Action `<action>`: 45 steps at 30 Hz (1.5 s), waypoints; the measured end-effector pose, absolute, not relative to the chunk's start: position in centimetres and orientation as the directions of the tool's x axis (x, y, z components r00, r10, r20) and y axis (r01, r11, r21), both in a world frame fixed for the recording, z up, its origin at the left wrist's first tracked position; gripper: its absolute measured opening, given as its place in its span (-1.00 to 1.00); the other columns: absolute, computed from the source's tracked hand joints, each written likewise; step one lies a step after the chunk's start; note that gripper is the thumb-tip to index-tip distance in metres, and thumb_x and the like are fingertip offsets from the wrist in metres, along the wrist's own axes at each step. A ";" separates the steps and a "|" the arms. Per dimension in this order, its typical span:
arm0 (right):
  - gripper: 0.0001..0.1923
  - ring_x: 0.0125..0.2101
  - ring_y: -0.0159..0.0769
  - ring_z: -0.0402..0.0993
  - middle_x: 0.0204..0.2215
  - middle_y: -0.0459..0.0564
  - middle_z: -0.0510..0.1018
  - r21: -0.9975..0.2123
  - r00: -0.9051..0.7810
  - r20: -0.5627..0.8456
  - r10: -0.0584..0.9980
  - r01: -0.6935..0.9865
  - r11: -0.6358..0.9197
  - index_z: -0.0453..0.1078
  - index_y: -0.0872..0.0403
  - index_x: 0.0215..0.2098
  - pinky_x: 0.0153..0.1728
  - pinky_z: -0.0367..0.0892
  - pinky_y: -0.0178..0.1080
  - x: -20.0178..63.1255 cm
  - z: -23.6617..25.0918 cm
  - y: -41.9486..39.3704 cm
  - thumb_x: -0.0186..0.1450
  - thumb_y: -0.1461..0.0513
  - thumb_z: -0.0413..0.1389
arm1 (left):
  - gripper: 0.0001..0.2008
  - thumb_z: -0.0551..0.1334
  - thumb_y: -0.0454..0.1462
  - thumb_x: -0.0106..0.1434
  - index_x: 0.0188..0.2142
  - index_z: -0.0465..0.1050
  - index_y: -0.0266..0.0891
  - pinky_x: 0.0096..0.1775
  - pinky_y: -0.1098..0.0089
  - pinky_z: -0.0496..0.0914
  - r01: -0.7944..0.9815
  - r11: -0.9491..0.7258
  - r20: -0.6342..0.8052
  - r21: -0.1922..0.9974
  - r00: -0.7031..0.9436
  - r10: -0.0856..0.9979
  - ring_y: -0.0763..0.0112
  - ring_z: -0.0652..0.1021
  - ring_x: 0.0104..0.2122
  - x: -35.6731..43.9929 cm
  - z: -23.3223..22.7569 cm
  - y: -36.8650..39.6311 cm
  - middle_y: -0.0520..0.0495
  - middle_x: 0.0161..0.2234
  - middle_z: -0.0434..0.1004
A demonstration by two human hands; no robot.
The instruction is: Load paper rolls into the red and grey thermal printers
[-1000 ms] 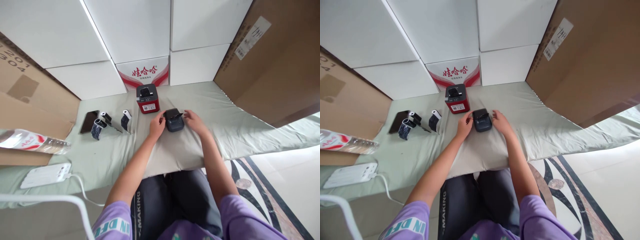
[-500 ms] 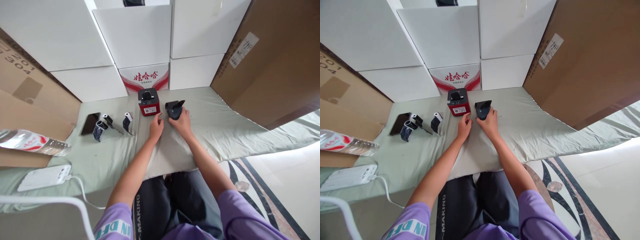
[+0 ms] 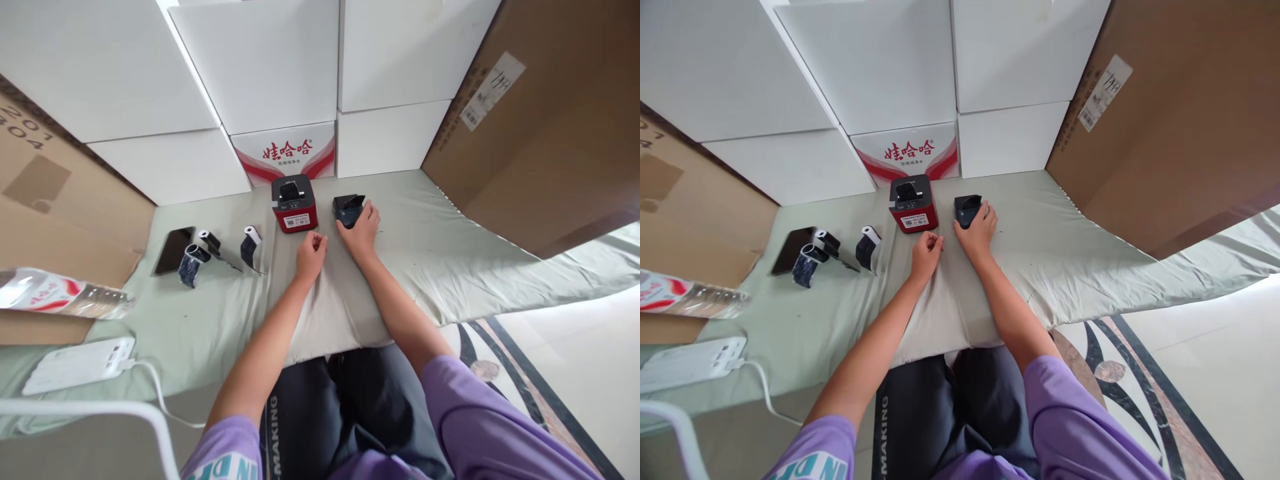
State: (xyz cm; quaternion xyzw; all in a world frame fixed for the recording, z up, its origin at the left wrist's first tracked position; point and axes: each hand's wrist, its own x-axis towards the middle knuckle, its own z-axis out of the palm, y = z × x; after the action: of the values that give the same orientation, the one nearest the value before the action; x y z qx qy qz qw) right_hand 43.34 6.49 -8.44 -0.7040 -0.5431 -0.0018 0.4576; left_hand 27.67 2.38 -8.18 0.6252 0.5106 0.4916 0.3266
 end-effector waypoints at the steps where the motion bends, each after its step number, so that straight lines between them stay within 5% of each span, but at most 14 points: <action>1: -0.06 0.25 0.24 0.12 0.25 0.46 0.18 -0.633 0.399 0.542 0.739 0.773 0.046 -0.04 0.24 0.40 0.26 0.12 0.27 43.2 -8.0 6.1 0.20 0.03 0.22 | -0.80 0.22 -0.17 0.38 -0.36 0.30 -0.15 -0.32 0.40 0.32 0.327 -0.269 0.282 0.906 0.011 0.959 0.41 0.52 -0.49 27.7 -8.1 2.3 0.06 -0.51 0.52; 4: -0.39 0.17 0.13 0.23 0.15 0.34 0.33 -0.582 0.302 0.650 0.697 0.787 0.202 0.20 0.15 0.26 0.21 0.18 0.19 42.1 -6.8 4.9 0.29 0.12 0.13 | -0.69 0.18 -0.12 0.42 -0.45 0.29 -0.15 -0.34 0.38 0.28 0.373 -0.302 0.305 0.877 0.052 0.951 0.40 0.48 -0.51 27.5 -8.2 2.4 0.04 -0.55 0.48; 8: -0.84 -0.12 -0.10 0.40 -0.22 0.11 0.51 -0.560 -0.001 0.659 0.752 0.666 0.492 0.38 0.06 -0.20 -0.01 0.29 -0.06 40.2 -6.9 3.9 0.38 0.19 -0.01 | -0.66 0.11 -0.12 0.45 -0.47 0.33 -0.15 -0.36 0.36 0.24 0.449 -0.322 0.332 0.834 0.060 0.942 0.34 0.45 -0.51 27.3 -8.6 2.5 0.00 -0.55 0.45; 10: -0.80 -0.27 -0.22 0.40 -0.35 0.01 0.50 -0.639 -0.108 0.605 0.789 0.525 0.562 0.33 0.04 -0.31 -0.16 0.29 -0.18 39.5 -7.3 3.7 0.41 0.17 -0.06 | -0.73 0.11 -0.14 0.44 -0.38 0.40 -0.15 -0.35 0.36 0.25 0.476 -0.320 0.341 0.819 0.045 0.939 0.29 0.49 -0.45 27.2 -8.7 2.6 -0.04 -0.48 0.52; 14: -0.71 -0.39 -0.31 0.36 -0.41 -0.08 0.50 -0.808 -0.108 0.448 0.887 0.376 0.454 0.31 0.03 -0.33 -0.28 0.21 -0.26 39.0 -7.7 3.7 0.45 0.06 -0.07 | -0.73 0.10 -0.12 0.45 -0.37 0.38 -0.14 -0.33 0.35 0.26 0.521 -0.310 0.370 0.795 -0.013 0.929 0.27 0.50 -0.43 27.0 -8.6 2.7 -0.06 -0.45 0.53; 23: -0.75 -0.45 -0.31 0.29 -0.51 -0.12 0.39 -0.872 -0.073 0.346 0.935 0.341 0.350 0.29 0.03 -0.37 -0.36 0.15 -0.27 39.1 -8.3 4.6 0.36 0.05 -0.03 | -0.92 0.13 -0.21 0.42 -0.22 0.32 -0.14 -0.15 0.37 0.40 0.395 -0.354 0.466 0.848 -0.236 0.853 0.33 0.60 -0.29 24.6 -8.0 4.4 -0.02 -0.35 0.58; 34: -0.66 -0.48 -0.33 0.26 -0.56 -0.16 0.31 -0.897 -0.058 0.320 0.946 0.302 0.322 0.16 -0.01 -0.44 -0.39 0.12 -0.27 39.2 -9.0 5.0 0.42 0.00 -0.10 | -0.51 0.01 0.01 0.48 -0.54 0.22 -0.14 -0.38 0.37 0.24 0.432 -0.257 0.391 0.864 -0.255 0.884 0.40 0.38 -0.56 24.0 -8.5 4.9 0.05 -0.63 0.32; 45: -0.46 -0.50 -0.34 0.08 -0.62 -0.16 0.15 -0.893 -0.087 0.297 0.951 0.328 0.309 0.04 0.00 -0.57 -0.42 -0.04 -0.25 39.1 -8.1 4.9 0.36 -0.17 -0.09 | -0.46 0.04 0.06 0.43 -0.61 0.14 -0.16 -0.44 0.37 0.14 0.466 -0.230 0.360 0.854 -0.211 0.909 0.42 0.27 -0.57 24.4 -8.2 5.1 0.06 -0.66 0.16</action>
State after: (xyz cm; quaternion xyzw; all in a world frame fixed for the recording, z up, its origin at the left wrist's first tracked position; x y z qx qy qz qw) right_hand 39.10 4.94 -8.07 -0.4853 -0.6587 0.3315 0.4698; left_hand 24.39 5.09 -8.18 0.5902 0.5822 0.5164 0.2143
